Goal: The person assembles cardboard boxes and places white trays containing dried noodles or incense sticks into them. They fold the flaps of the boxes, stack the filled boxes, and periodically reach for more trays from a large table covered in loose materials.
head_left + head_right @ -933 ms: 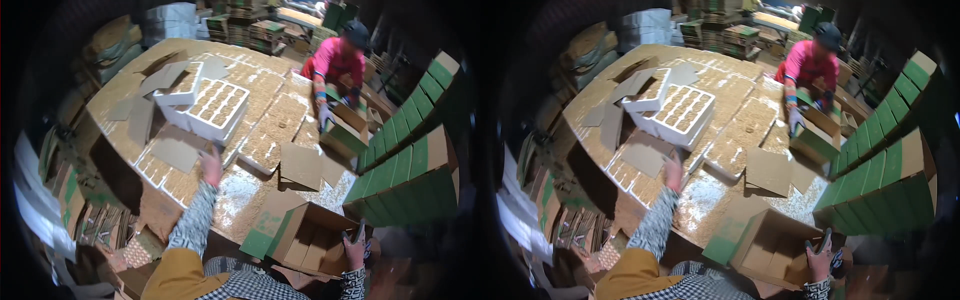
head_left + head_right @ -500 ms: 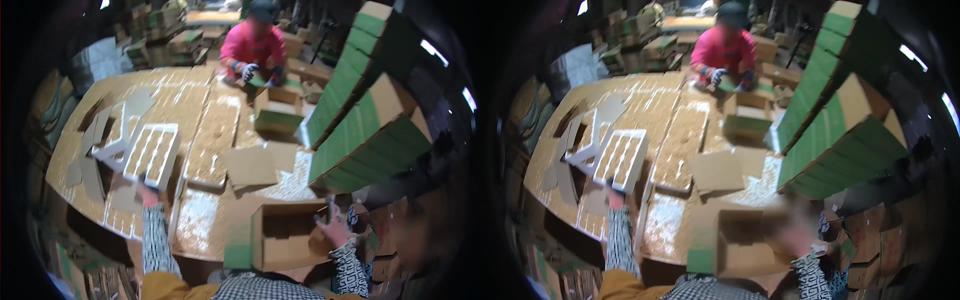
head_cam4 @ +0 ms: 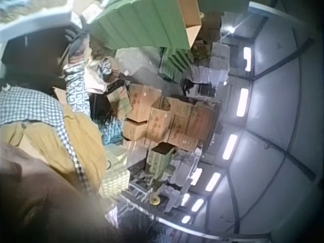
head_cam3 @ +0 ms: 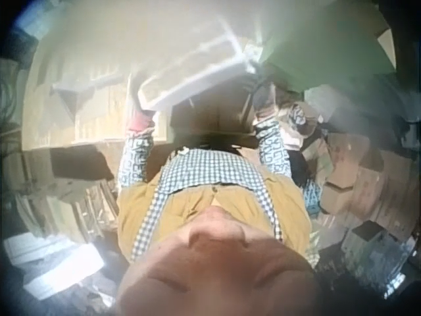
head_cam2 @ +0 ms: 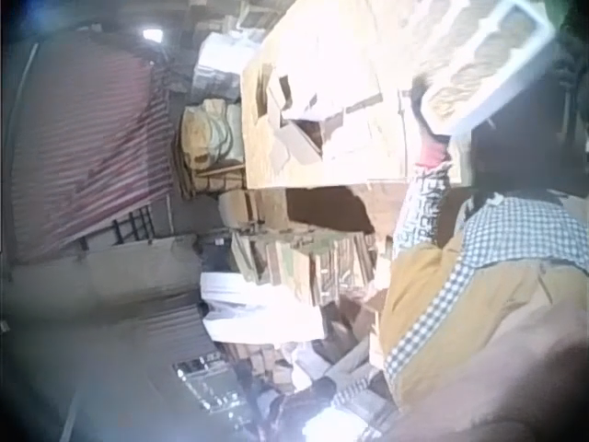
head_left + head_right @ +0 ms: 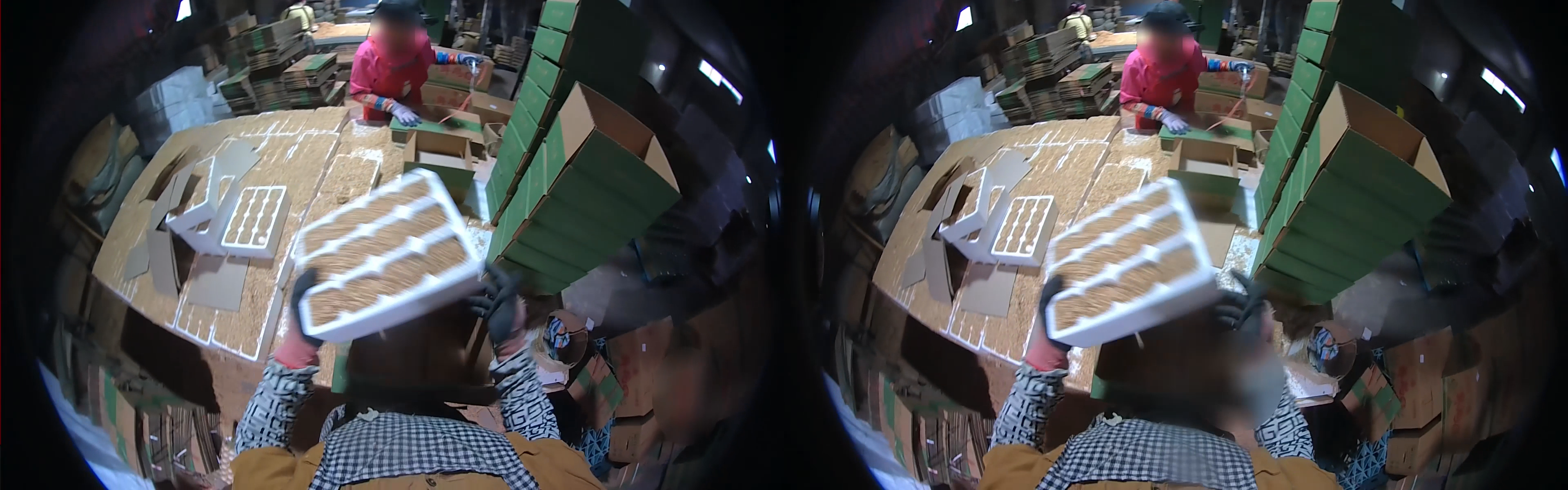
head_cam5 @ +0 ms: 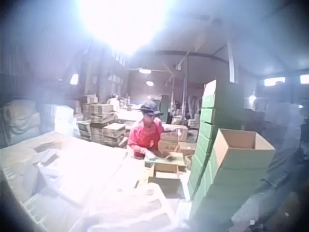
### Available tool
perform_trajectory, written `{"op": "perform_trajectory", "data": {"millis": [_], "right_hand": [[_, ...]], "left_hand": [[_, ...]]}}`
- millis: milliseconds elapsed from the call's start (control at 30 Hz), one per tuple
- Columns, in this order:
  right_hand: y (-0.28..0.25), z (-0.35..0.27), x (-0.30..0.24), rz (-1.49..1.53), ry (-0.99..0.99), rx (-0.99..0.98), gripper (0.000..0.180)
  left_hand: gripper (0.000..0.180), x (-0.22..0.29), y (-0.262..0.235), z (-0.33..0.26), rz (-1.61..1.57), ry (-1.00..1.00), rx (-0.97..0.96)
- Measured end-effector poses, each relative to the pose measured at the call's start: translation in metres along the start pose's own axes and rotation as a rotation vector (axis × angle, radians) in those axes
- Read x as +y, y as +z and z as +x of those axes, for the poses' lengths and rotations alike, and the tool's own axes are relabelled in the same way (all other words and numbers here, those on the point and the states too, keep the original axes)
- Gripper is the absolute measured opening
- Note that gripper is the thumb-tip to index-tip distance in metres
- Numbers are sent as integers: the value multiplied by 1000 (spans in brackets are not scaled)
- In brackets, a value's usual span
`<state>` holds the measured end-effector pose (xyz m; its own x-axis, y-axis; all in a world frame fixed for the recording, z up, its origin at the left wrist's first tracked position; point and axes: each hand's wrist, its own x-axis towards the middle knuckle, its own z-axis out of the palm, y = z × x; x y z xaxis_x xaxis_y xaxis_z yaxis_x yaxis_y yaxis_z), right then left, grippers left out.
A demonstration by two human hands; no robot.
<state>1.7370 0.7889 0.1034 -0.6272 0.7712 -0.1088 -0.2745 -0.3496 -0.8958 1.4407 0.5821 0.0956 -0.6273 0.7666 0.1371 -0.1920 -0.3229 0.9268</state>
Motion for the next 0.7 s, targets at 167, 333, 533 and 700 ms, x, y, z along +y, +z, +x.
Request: {"op": "perform_trajectory", "data": {"millis": [167, 333, 533, 700], "right_hand": [[9, -39, -40, -87, 32, -20, 60], [51, -120, -83, -89, -100, 275, 63], [50, -127, -54, -355, -24, 218, 70], [10, -99, 36, -813, -72, 159, 69]], "left_hand": [[41, -41, 25, -11, 70, -226, -183], [61, -10, 43, -27, 1196, 493, -156], [40, -71, 54, -63, -149, -258, 249], [40, -114, -29, 59, 90, -285, 290]]}}
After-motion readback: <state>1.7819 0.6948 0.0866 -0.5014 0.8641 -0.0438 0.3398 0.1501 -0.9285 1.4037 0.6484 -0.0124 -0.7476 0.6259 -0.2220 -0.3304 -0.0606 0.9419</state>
